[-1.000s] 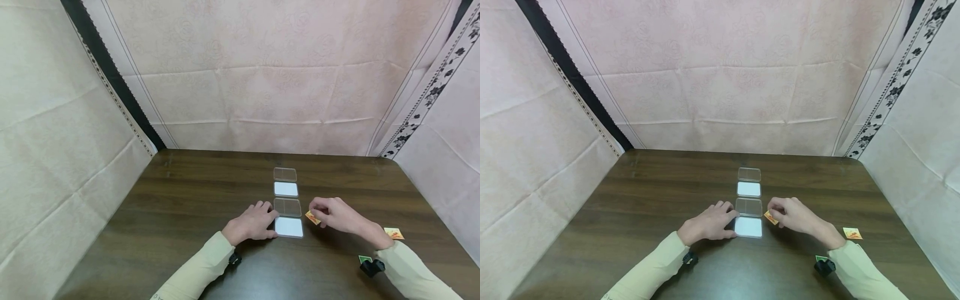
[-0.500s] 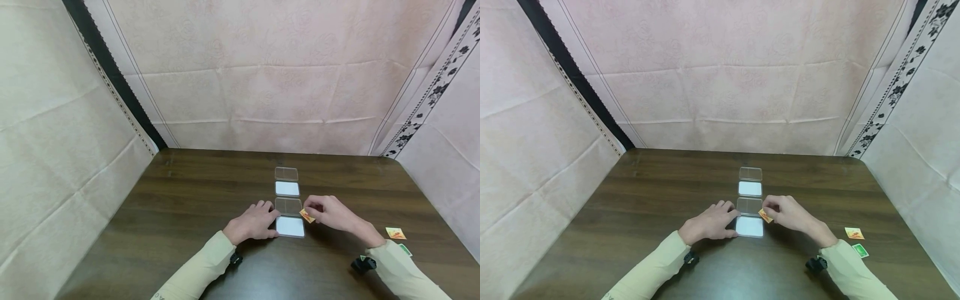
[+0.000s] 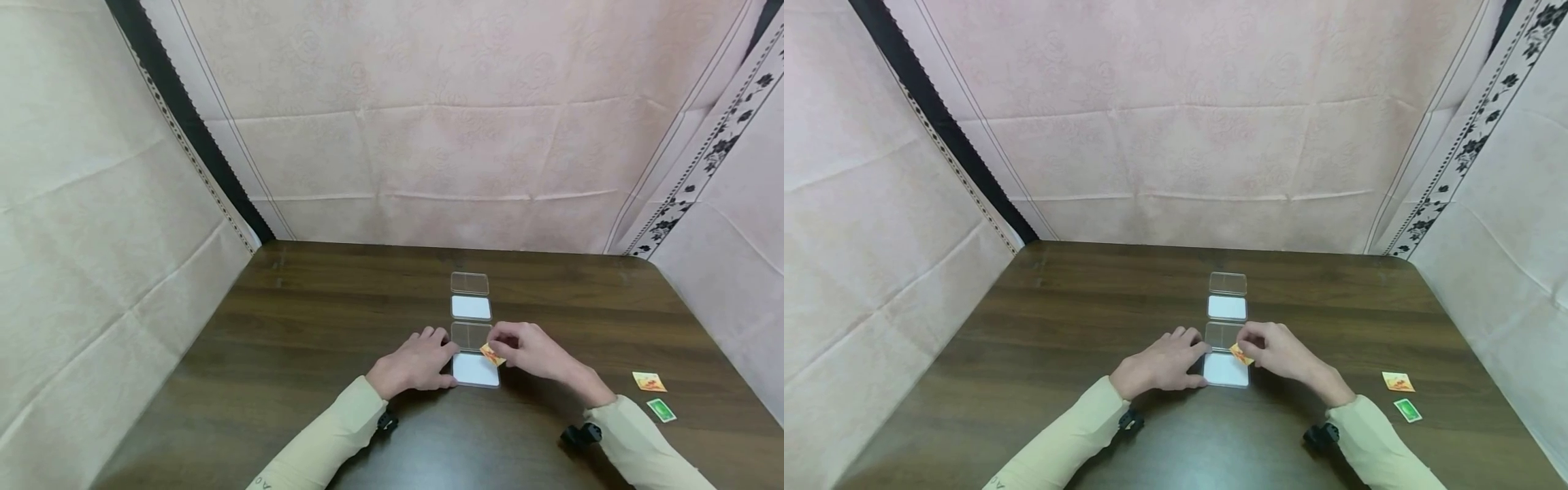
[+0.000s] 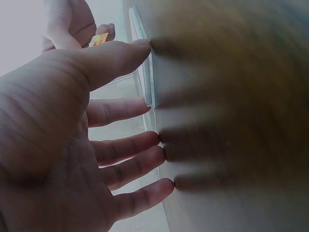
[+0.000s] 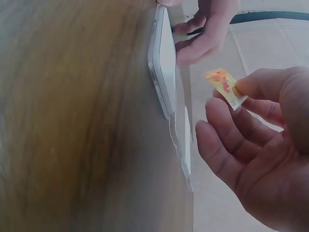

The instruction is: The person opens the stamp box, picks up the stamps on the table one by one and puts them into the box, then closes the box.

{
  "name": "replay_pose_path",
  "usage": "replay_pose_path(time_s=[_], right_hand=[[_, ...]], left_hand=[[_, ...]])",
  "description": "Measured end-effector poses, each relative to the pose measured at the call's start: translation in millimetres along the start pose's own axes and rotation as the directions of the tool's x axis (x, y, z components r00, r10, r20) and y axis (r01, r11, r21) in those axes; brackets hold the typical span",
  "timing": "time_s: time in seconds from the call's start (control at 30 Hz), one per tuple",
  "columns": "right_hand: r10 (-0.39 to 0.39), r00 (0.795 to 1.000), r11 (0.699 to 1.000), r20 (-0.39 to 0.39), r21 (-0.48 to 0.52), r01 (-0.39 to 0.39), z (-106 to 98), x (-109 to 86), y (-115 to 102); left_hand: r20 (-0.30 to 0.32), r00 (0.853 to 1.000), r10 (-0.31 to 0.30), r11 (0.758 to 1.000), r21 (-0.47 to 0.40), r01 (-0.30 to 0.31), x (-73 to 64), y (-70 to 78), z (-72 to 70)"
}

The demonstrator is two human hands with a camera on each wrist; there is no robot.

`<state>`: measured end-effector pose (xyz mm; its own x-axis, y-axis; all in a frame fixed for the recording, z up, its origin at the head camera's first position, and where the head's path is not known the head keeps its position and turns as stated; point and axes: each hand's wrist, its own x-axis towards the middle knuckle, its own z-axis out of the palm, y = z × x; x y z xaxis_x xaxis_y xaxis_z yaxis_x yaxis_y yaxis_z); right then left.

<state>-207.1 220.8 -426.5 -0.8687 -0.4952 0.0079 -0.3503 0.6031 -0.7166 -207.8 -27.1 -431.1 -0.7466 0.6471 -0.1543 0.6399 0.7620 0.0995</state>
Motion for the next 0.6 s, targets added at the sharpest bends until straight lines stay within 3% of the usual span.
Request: replay_pose_path(time_s=[0.27,0.6], right_hand=[[0.024,0.998,0.999,0.051,0.038,-0.026,9.9,4.7,1.8],[0.035,0.997,0.999,0.062,0.024,-0.037,13.2,6.5,3.2]], left_hand=[[0.008,1.000,-0.005,1.000,-0.006,0.005,1.1,0.0,0.3],[-0.004,1.000,0.007,1.000,0.024,-0.007,1.5,-0.3,0.3]])
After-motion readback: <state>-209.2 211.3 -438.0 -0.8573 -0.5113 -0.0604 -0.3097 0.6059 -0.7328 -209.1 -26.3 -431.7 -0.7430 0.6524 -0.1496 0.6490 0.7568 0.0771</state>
